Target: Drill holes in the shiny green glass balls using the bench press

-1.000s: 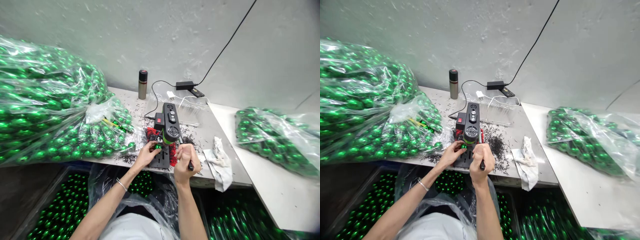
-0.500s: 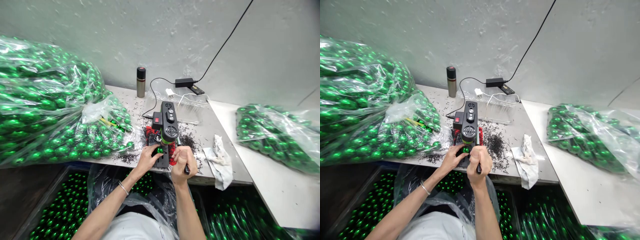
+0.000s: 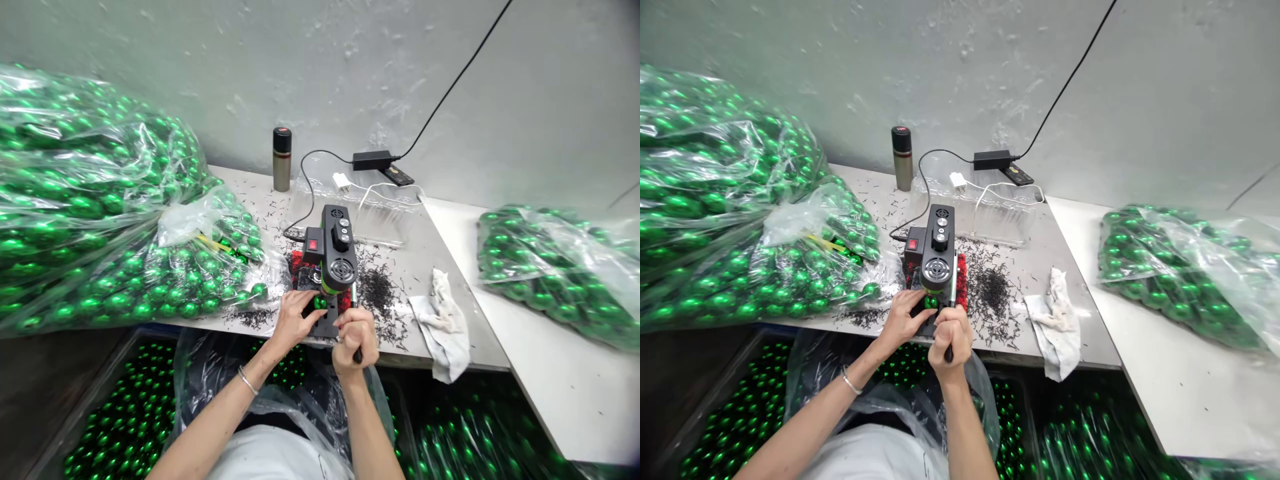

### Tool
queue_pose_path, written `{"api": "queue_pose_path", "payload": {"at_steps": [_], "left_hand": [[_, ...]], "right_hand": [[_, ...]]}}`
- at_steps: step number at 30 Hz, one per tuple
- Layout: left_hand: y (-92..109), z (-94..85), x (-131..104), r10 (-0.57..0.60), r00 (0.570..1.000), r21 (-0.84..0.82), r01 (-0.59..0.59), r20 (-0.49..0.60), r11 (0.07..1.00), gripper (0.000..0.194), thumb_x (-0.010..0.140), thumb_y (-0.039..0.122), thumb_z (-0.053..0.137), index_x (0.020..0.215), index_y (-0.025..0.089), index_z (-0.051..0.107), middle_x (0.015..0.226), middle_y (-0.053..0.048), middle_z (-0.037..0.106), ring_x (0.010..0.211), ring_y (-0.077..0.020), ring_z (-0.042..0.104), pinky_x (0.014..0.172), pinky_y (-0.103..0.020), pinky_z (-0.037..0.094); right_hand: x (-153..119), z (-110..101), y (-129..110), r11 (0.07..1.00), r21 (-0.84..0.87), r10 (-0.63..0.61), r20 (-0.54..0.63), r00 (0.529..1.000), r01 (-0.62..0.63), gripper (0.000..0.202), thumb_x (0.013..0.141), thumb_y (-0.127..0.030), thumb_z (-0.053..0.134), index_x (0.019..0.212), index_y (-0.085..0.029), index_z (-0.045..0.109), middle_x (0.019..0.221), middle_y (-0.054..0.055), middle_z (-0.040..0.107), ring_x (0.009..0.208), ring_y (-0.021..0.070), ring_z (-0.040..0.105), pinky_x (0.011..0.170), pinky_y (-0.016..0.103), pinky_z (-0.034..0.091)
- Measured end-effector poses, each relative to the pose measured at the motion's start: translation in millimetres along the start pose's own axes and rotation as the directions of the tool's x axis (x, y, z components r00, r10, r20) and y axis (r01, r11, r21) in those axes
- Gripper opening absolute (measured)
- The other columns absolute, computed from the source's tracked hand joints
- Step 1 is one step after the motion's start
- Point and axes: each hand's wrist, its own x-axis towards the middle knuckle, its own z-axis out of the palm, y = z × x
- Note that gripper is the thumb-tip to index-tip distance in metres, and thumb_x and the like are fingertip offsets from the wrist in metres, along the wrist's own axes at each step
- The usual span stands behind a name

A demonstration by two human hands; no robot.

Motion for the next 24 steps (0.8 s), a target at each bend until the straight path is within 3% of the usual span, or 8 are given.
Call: {"api": "queue_pose_path", "payload": {"at_steps": [3, 12, 20, 24], "left_hand": [[2, -0.2, 0, 0.002, 1.0, 0.004, -0.002, 0.005, 1.0, 0.028, 0.087, 0.031, 0.075, 0.111, 0.018, 0.071, 0.107, -0.012, 0.077, 0.099, -0.0283, 0.069, 0.093, -0.046, 0.049], [2, 0.3, -1, 0.001, 1.0, 0.003, -0.001, 0.006, 1.0, 0.027, 0.089, 0.032, 0.073, 0.112, 0.019, 0.07, 0.107, -0.011, 0.077, 0.099, -0.0271, 0.069, 0.093, -0.045, 0.049], [2, -0.1, -1, -0.033, 0.999, -0.018, 0.034, 0.034, 0.999, 0.026, 0.089, 0.032, 0.072, 0.111, 0.02, 0.071, 0.108, -0.011, 0.077, 0.101, -0.0272, 0.068, 0.096, -0.047, 0.049], [0, 1.1, 2, -0.042, 0.999, -0.043, 0.043, 0.033, 0.998, 0.026, 0.086, 0.03, 0.075, 0.11, 0.02, 0.072, 0.108, -0.01, 0.077, 0.103, -0.0274, 0.068, 0.099, -0.048, 0.049]], "right_hand": [[-13, 3, 12, 0.998, -0.012, -0.069, -0.015, 0.997, 0.069, 0.033, 0.1, -0.02, 0.037, 0.068, -0.021, 0.046, 0.071, -0.003, 0.054, 0.063, 0.0102, 0.057, 0.082, 0.037, 0.054], [-22, 9, 22, 0.996, -0.022, -0.087, -0.065, 0.994, 0.085, 0.037, 0.102, -0.022, 0.031, 0.067, -0.021, 0.044, 0.072, -0.003, 0.051, 0.062, 0.0104, 0.059, 0.079, 0.038, 0.056], [-23, 2, 28, 0.988, -0.041, -0.148, 0.065, 0.987, 0.151, 0.033, 0.101, -0.024, 0.036, 0.069, -0.021, 0.045, 0.073, -0.002, 0.054, 0.065, 0.0116, 0.063, 0.077, 0.036, 0.055], [-8, 2, 12, 0.999, -0.014, -0.047, -0.013, 0.999, 0.047, 0.036, 0.101, -0.021, 0.035, 0.066, -0.021, 0.041, 0.069, -0.004, 0.052, 0.062, 0.0106, 0.059, 0.076, 0.034, 0.052]]}}
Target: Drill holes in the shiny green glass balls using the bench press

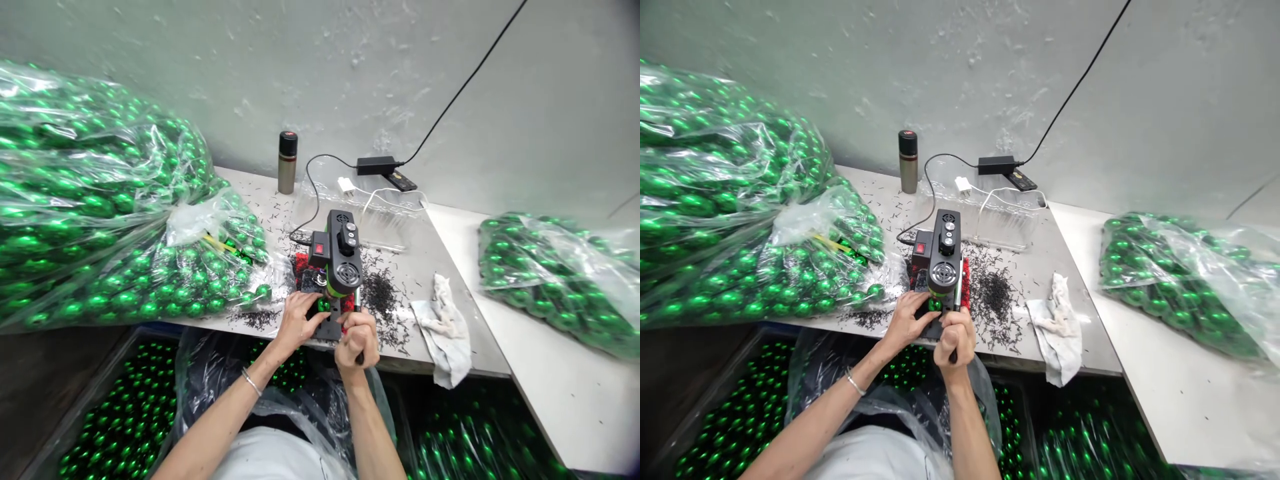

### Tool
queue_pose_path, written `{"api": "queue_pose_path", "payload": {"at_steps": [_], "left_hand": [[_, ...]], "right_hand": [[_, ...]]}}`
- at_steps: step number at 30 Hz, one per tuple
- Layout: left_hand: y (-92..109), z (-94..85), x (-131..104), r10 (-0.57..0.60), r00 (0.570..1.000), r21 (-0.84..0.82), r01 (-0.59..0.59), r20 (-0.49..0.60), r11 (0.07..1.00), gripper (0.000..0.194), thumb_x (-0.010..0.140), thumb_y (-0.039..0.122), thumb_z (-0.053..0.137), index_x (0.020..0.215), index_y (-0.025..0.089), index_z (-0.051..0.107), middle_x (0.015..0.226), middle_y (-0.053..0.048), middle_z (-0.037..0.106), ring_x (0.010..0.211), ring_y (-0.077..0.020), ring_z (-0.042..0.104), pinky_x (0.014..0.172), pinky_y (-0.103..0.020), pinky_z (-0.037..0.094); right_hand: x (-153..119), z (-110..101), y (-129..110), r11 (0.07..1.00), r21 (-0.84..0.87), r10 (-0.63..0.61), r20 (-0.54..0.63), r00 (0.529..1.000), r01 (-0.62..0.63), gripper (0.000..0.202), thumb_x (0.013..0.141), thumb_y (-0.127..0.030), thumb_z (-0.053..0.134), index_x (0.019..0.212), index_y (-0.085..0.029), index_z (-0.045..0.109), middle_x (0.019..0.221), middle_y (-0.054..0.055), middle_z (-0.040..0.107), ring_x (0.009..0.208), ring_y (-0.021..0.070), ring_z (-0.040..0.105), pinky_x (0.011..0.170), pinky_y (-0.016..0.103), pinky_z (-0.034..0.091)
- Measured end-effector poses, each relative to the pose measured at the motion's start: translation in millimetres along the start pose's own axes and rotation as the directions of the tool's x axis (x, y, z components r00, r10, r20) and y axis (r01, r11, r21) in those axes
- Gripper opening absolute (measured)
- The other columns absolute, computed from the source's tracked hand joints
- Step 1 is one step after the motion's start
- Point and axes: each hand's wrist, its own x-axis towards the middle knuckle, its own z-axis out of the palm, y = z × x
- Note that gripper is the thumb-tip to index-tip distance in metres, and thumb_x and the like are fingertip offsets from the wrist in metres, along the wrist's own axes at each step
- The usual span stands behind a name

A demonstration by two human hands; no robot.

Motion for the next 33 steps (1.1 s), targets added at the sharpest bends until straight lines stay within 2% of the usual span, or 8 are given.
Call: {"api": "queue_pose_path", "payload": {"at_steps": [6, 10, 13, 17, 20, 23, 26, 33], "left_hand": [[8, -14.3, -23, 0.035, 0.996, -0.053, -0.039, -0.082, 0.998, 0.03, 0.092, 0.032, 0.067, 0.119, 0.021, 0.068, 0.11, -0.011, 0.075, 0.104, -0.0264, 0.068, 0.095, -0.044, 0.052], [11, -36.8, -62, 0.146, 0.989, 0.023, -0.145, -0.035, 0.989, 0.039, 0.094, 0.039, 0.065, 0.128, 0.021, 0.064, 0.116, -0.013, 0.073, 0.109, -0.0275, 0.066, 0.097, -0.044, 0.051], [4, -53.7, -66, 0.159, 0.985, 0.128, -0.149, -0.069, 0.981, 0.037, 0.097, 0.041, 0.059, 0.128, 0.021, 0.063, 0.122, -0.014, 0.07, 0.113, -0.028, 0.064, 0.097, -0.044, 0.05], [-17, -76.5, -16, 0.079, 0.981, 0.294, -0.024, -0.177, 0.955, 0.03, 0.101, 0.026, 0.046, 0.123, 0.019, 0.066, 0.118, -0.014, 0.071, 0.112, -0.0278, 0.063, 0.1, -0.045, 0.046], [-32, -91.5, 34, -0.091, 0.989, 0.488, 0.136, -0.114, 0.862, 0.029, 0.096, 0.016, 0.043, 0.108, 0.014, 0.07, 0.113, -0.019, 0.071, 0.107, -0.0333, 0.062, 0.094, -0.048, 0.046], [-41, -98.2, 70, -0.253, 0.966, 0.642, 0.23, -0.058, 0.732, 0.024, 0.093, 0.017, 0.047, 0.102, 0.011, 0.068, 0.105, -0.023, 0.07, 0.1, -0.0367, 0.061, 0.091, -0.049, 0.044], [-45, -94.2, 88, -0.293, 0.955, 0.699, 0.24, -0.045, 0.674, 0.024, 0.092, 0.02, 0.051, 0.108, 0.008, 0.065, 0.108, -0.025, 0.068, 0.104, -0.0369, 0.061, 0.093, -0.046, 0.042], [-49, -83.2, 105, -0.327, 0.944, 0.65, 0.22, 0.047, 0.727, 0.021, 0.091, 0.012, 0.05, 0.102, 0.009, 0.067, 0.105, -0.022, 0.07, 0.098, -0.0339, 0.067, 0.094, -0.044, 0.044]], "right_hand": [[42, -4, -32, 0.975, 0.008, 0.223, -0.002, 0.975, -0.223, 0.033, 0.1, -0.022, 0.041, 0.067, -0.021, 0.046, 0.064, -0.003, 0.05, 0.057, 0.0108, 0.052, 0.055, 0.026, 0.041], [45, -4, -36, 0.978, 0.015, 0.209, -0.004, 0.978, -0.209, 0.034, 0.099, -0.021, 0.044, 0.065, -0.021, 0.047, 0.064, -0.003, 0.051, 0.057, 0.0108, 0.052, 0.055, 0.026, 0.041], [39, 2, -33, 0.984, 0.032, 0.177, -0.071, 0.982, -0.175, 0.037, 0.099, -0.018, 0.043, 0.062, -0.021, 0.044, 0.062, -0.002, 0.051, 0.057, 0.011, 0.053, 0.055, 0.027, 0.041], [35, 5, -31, 0.988, 0.052, 0.149, -0.101, 0.984, -0.145, 0.039, 0.098, -0.017, 0.044, 0.059, -0.02, 0.044, 0.059, -0.003, 0.049, 0.057, 0.011, 0.053, 0.055, 0.027, 0.041], [33, 5, -29, 0.989, 0.059, 0.139, -0.091, 0.986, -0.134, 0.039, 0.098, -0.017, 0.045, 0.059, -0.02, 0.044, 0.06, -0.003, 0.049, 0.057, 0.011, 0.053, 0.055, 0.027, 0.041], [31, 4, -26, 0.987, 0.069, 0.153, -0.075, 0.985, -0.148, 0.038, 0.098, -0.018, 0.044, 0.061, -0.02, 0.045, 0.063, -0.003, 0.051, 0.058, 0.0111, 0.053, 0.054, 0.027, 0.041], [28, 5, -24, 0.985, 0.092, 0.152, -0.076, 0.985, -0.145, 0.036, 0.098, -0.018, 0.044, 0.062, -0.02, 0.045, 0.064, -0.003, 0.052, 0.058, 0.0108, 0.052, 0.054, 0.026, 0.041], [24, 4, -21, 0.991, 0.064, 0.119, -0.064, 0.991, -0.115, 0.035, 0.098, -0.015, 0.043, 0.063, -0.021, 0.044, 0.065, -0.002, 0.051, 0.059, 0.0116, 0.053, 0.055, 0.028, 0.042]]}}
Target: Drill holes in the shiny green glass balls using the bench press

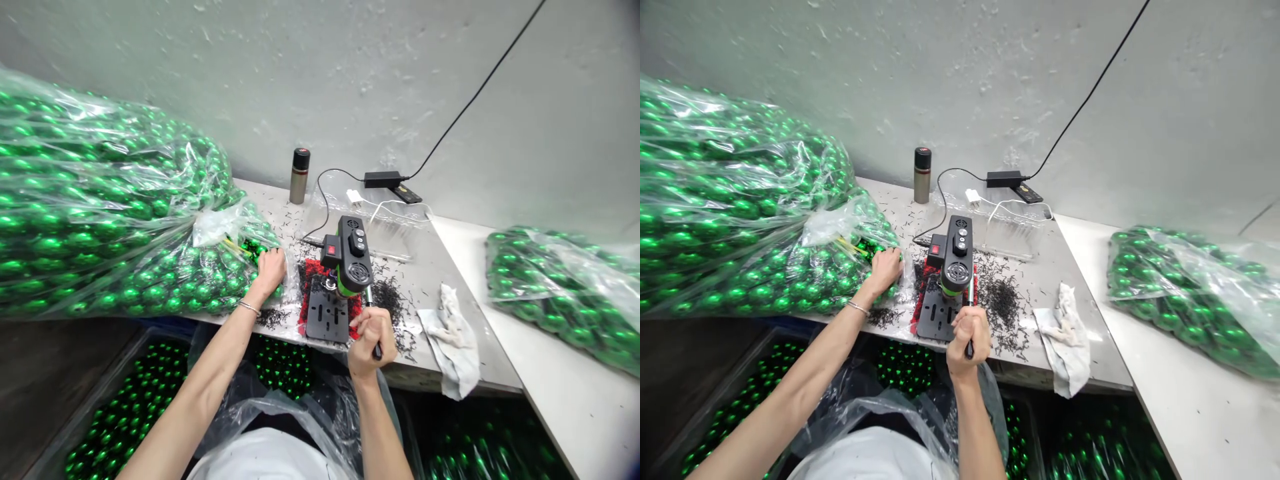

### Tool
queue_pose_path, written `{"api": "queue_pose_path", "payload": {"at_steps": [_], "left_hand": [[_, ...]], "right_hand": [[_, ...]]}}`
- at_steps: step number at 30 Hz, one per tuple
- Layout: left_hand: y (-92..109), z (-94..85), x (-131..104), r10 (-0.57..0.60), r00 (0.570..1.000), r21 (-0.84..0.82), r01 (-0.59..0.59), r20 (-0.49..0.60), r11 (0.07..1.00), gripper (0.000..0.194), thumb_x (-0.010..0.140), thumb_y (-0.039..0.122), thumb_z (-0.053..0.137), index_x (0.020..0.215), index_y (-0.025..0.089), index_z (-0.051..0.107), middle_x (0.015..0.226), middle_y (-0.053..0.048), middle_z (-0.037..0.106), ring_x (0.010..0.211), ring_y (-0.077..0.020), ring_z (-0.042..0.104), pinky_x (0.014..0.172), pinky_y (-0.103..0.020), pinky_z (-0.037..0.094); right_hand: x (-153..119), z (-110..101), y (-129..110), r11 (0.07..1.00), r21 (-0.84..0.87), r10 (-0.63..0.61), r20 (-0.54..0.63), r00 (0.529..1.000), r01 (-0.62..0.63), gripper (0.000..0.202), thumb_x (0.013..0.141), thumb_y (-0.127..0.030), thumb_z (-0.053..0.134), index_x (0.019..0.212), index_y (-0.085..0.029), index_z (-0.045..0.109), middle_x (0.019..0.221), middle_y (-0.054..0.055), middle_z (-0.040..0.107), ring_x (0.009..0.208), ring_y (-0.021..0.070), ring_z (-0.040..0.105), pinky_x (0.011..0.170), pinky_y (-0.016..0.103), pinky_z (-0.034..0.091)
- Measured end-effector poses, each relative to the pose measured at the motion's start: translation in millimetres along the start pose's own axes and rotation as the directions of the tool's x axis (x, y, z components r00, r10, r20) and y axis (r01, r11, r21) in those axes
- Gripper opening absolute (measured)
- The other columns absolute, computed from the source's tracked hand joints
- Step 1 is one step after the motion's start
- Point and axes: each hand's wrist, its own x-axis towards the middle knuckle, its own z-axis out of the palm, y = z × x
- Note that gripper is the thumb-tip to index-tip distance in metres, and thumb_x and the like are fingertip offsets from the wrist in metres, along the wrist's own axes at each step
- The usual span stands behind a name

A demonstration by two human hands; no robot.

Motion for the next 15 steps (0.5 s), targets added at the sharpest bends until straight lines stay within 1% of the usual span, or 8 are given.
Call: {"api": "queue_pose_path", "payload": {"at_steps": [2, 4, 6, 8, 10, 11, 13, 15], "left_hand": [[-3, -2.8, -4, -0.001, 1.0, -0.096, -0.001, -0.018, 0.995, 0.021, 0.089, 0.015, 0.055, 0.106, 0.011, 0.067, 0.108, -0.019, 0.07, 0.099, -0.0323, 0.067, 0.09, -0.042, 0.047], [-7, -6.4, -14, -0.037, 0.999, -0.329, 0.023, -0.037, 0.944, 0.026, 0.088, 0.023, 0.062, 0.111, 0.013, 0.068, 0.108, -0.015, 0.071, 0.098, -0.0292, 0.068, 0.087, -0.038, 0.05], [-8, -8.6, -30, -0.097, 0.995, -0.644, 0.087, 0.021, 0.76, 0.036, 0.086, 0.033, 0.068, 0.116, 0.015, 0.069, 0.104, -0.011, 0.073, 0.09, -0.0251, 0.069, 0.082, -0.036, 0.054], [-4, -7.6, -49, -0.106, 0.983, -0.862, 0.183, 0.15, 0.472, 0.046, 0.084, 0.043, 0.071, 0.121, 0.015, 0.069, 0.101, -0.008, 0.074, 0.08, -0.0204, 0.07, 0.075, -0.032, 0.055], [4, -3.1, -68, -0.075, 0.959, -0.935, 0.284, 0.274, 0.21, 0.051, 0.08, 0.046, 0.076, 0.121, 0.016, 0.07, 0.099, -0.008, 0.074, 0.075, -0.0165, 0.069, 0.069, -0.028, 0.055], [9, 0.1, -76, -0.063, 0.943, -0.936, 0.332, 0.326, 0.119, 0.052, 0.078, 0.045, 0.078, 0.12, 0.016, 0.071, 0.097, -0.008, 0.074, 0.073, -0.0149, 0.069, 0.067, -0.026, 0.054], [21, 7.0, -88, -0.055, 0.909, -0.91, 0.414, 0.413, 0.01, 0.051, 0.075, 0.042, 0.082, 0.117, 0.015, 0.072, 0.089, -0.007, 0.073, 0.068, -0.0121, 0.067, 0.062, -0.023, 0.052], [31, 13.1, -94, -0.053, 0.885, -0.886, 0.463, 0.463, -0.019, 0.052, 0.074, 0.039, 0.084, 0.117, 0.013, 0.072, 0.078, -0.004, 0.071, 0.062, -0.0101, 0.064, 0.056, -0.02, 0.049]], "right_hand": [[-1, -1, 1, 1.0, -0.019, -0.001, 0.01, 1.0, 0.001, 0.035, 0.097, -0.016, 0.043, 0.063, -0.021, 0.045, 0.065, -0.001, 0.052, 0.059, 0.0119, 0.052, 0.056, 0.029, 0.042], [-2, -1, 1, 1.0, -0.031, 0.0, 0.012, 1.0, 0.0, 0.034, 0.097, -0.017, 0.043, 0.063, -0.021, 0.045, 0.066, -0.001, 0.052, 0.059, 0.0122, 0.053, 0.057, 0.029, 0.042], [-1, -1, 0, 1.0, -0.03, 0.003, 0.002, 1.0, -0.003, 0.035, 0.097, -0.017, 0.043, 0.063, -0.021, 0.044, 0.065, -0.002, 0.052, 0.058, 0.0122, 0.052, 0.057, 0.029, 0.042], [3, 0, -3, 1.0, -0.027, 0.015, -0.007, 1.0, -0.015, 0.035, 0.098, -0.018, 0.042, 0.063, -0.022, 0.044, 0.063, -0.002, 0.051, 0.057, 0.0118, 0.052, 0.055, 0.029, 0.04], [9, 1, -7, 0.999, -0.029, 0.036, -0.007, 0.999, -0.037, 0.036, 0.099, -0.019, 0.042, 0.063, -0.022, 0.044, 0.062, -0.003, 0.05, 0.056, 0.0112, 0.051, 0.054, 0.028, 0.039], [13, 1, -9, 0.998, -0.034, 0.049, -0.004, 0.999, -0.049, 0.036, 0.099, -0.02, 0.042, 0.063, -0.022, 0.044, 0.062, -0.003, 0.05, 0.056, 0.011, 0.052, 0.054, 0.028, 0.039], [23, 1, -14, 0.996, -0.045, 0.072, 0.006, 0.997, -0.072, 0.037, 0.1, -0.022, 0.043, 0.063, -0.022, 0.045, 0.061, -0.003, 0.049, 0.055, 0.0105, 0.051, 0.053, 0.027, 0.039], [31, 1, -19, 0.995, -0.051, 0.086, 0.017, 0.996, -0.085, 0.036, 0.1, -0.023, 0.044, 0.064, -0.021, 0.046, 0.061, -0.004, 0.049, 0.054, 0.0101, 0.05, 0.053, 0.027, 0.038]]}}
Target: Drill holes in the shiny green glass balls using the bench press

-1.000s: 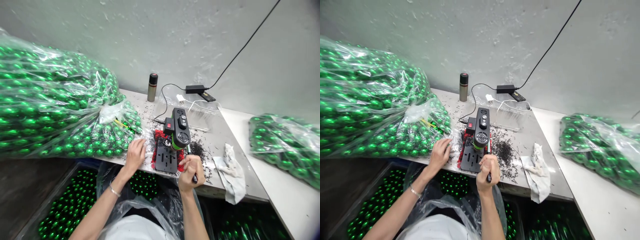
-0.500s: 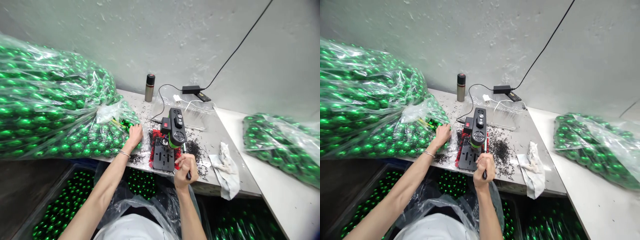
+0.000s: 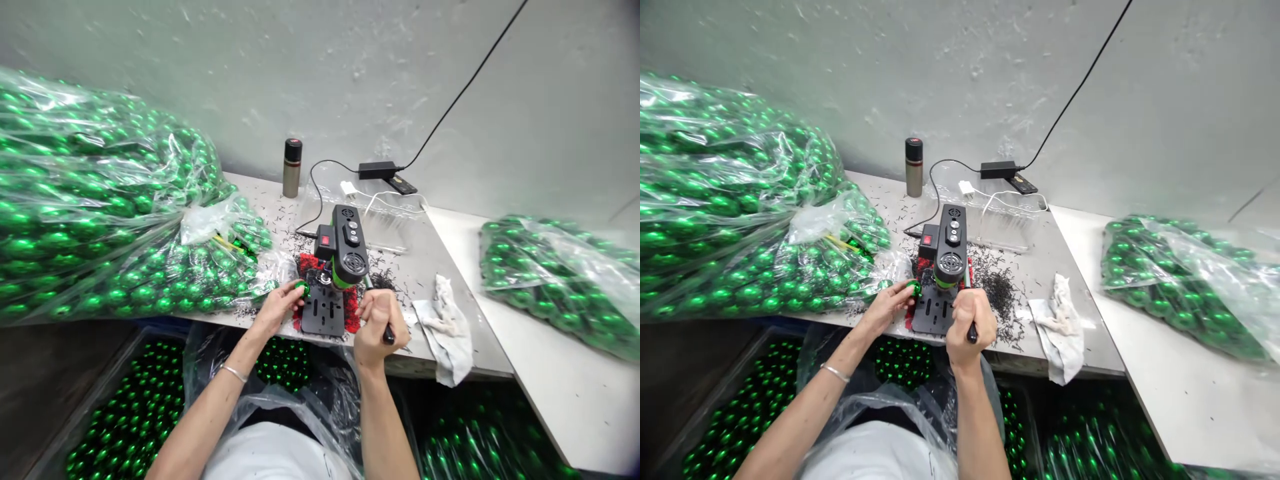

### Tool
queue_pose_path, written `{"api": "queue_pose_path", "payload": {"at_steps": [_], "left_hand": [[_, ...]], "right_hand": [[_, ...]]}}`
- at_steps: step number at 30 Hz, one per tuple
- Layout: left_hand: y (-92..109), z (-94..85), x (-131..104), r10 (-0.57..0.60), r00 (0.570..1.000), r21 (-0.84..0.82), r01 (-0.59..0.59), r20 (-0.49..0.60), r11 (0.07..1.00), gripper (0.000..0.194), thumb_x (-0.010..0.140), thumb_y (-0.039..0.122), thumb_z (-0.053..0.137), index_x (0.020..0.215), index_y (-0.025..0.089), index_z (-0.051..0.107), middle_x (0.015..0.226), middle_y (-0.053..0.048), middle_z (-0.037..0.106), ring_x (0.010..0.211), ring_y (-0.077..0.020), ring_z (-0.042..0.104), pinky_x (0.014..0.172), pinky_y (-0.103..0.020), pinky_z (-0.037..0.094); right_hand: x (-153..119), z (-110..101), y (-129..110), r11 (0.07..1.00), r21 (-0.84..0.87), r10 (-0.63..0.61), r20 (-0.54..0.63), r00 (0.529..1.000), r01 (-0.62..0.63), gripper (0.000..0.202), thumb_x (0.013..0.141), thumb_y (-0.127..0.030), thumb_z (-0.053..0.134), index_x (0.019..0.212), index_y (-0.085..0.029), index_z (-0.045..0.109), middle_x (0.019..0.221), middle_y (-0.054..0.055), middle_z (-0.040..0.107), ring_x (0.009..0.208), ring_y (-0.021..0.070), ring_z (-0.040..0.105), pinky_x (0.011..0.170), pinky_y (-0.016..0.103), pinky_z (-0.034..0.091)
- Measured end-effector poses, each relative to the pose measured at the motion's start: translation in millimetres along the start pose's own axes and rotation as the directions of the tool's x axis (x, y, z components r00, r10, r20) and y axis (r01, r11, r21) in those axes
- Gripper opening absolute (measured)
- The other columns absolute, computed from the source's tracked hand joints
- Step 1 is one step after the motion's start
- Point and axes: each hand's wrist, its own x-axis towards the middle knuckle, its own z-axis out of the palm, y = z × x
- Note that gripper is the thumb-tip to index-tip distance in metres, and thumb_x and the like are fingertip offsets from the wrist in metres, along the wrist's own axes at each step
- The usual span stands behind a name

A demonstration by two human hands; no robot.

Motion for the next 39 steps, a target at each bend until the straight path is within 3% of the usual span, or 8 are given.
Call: {"api": "queue_pose_path", "payload": {"at_steps": [5, 9, 18, 23, 27, 30, 39], "left_hand": [[-10, 20.7, -2, -0.014, 0.996, 0.161, -0.001, 0.09, 0.987, 0.057, 0.076, 0.04, 0.08, 0.123, 0.01, 0.067, 0.055, 0.003, 0.063, 0.045, -0.0085, 0.052, 0.044, -0.018, 0.038], [-14, 31.3, -3, 0.015, 0.996, 0.306, -0.042, 0.087, 0.951, 0.057, 0.078, 0.038, 0.074, 0.127, 0.01, 0.065, 0.049, 0.005, 0.061, 0.038, -0.0093, 0.047, 0.041, -0.02, 0.034], [-11, 37.4, -11, 0.199, 0.966, 0.633, -0.258, 0.164, 0.73, 0.049, 0.082, 0.033, 0.071, 0.127, 0.013, 0.069, 0.055, 0.002, 0.067, 0.056, -0.0183, 0.064, 0.065, -0.029, 0.051], [-14, 40.0, -10, 0.252, 0.953, 0.705, -0.296, 0.17, 0.644, 0.045, 0.083, 0.029, 0.072, 0.125, 0.012, 0.07, 0.075, -0.004, 0.076, 0.06, -0.0182, 0.066, 0.072, -0.03, 0.053], [-18, 40.4, -8, 0.325, 0.926, 0.72, -0.359, 0.193, 0.595, 0.04, 0.081, 0.026, 0.074, 0.12, 0.016, 0.072, 0.1, -0.008, 0.079, 0.065, -0.0172, 0.067, 0.073, -0.029, 0.054], [-20, 39.7, -8, 0.343, 0.919, 0.715, -0.372, 0.195, 0.592, 0.038, 0.081, 0.026, 0.075, 0.118, 0.018, 0.073, 0.102, -0.007, 0.079, 0.066, -0.017, 0.067, 0.072, -0.028, 0.054], [-22, 40.1, -9, 0.359, 0.912, 0.717, -0.385, 0.199, 0.581, 0.036, 0.081, 0.023, 0.074, 0.117, 0.02, 0.073, 0.106, -0.007, 0.078, 0.069, -0.0171, 0.069, 0.073, -0.028, 0.055]], "right_hand": [[6, -1, -5, 1.0, 0.011, -0.014, 0.017, 1.0, 0.014, 0.037, 0.1, -0.021, 0.045, 0.063, -0.021, 0.046, 0.061, -0.004, 0.049, 0.055, 0.0097, 0.05, 0.054, 0.026, 0.038], [1, -1, -1, 1.0, -0.009, -0.014, 0.017, 1.0, 0.015, 0.036, 0.1, -0.021, 0.045, 0.064, -0.021, 0.047, 0.062, -0.003, 0.051, 0.055, 0.0098, 0.052, 0.054, 0.026, 0.039], [-5, -4, 1, 1.0, -0.014, -0.022, 0.034, 0.999, 0.023, 0.034, 0.099, -0.02, 0.045, 0.065, -0.021, 0.047, 0.064, -0.003, 0.052, 0.059, 0.0103, 0.053, 0.057, 0.026, 0.04], [-19, -5, 8, 1.0, -0.006, -0.01, 0.043, 0.999, 0.01, 0.031, 0.099, -0.018, 0.043, 0.068, -0.021, 0.049, 0.067, -0.002, 0.053, 0.06, 0.0107, 0.053, 0.058, 0.027, 0.041], [-38, -3, 29, 0.991, 0.001, -0.131, 0.017, 0.991, 0.131, 0.034, 0.1, -0.019, 0.04, 0.066, -0.021, 0.045, 0.067, -0.003, 0.053, 0.061, 0.0108, 0.053, 0.064, 0.029, 0.045], [-48, -3, 44, 0.978, -0.014, -0.209, 0.055, 0.976, 0.21, 0.034, 0.1, -0.021, 0.039, 0.067, -0.022, 0.045, 0.068, -0.004, 0.054, 0.06, 0.0105, 0.055, 0.071, 0.033, 0.049], [-60, -2, 60, 0.974, -0.033, -0.223, 0.024, 0.975, 0.224, 0.035, 0.101, -0.023, 0.033, 0.069, -0.023, 0.044, 0.071, -0.003, 0.053, 0.062, 0.0112, 0.057, 0.085, 0.041, 0.053]]}}
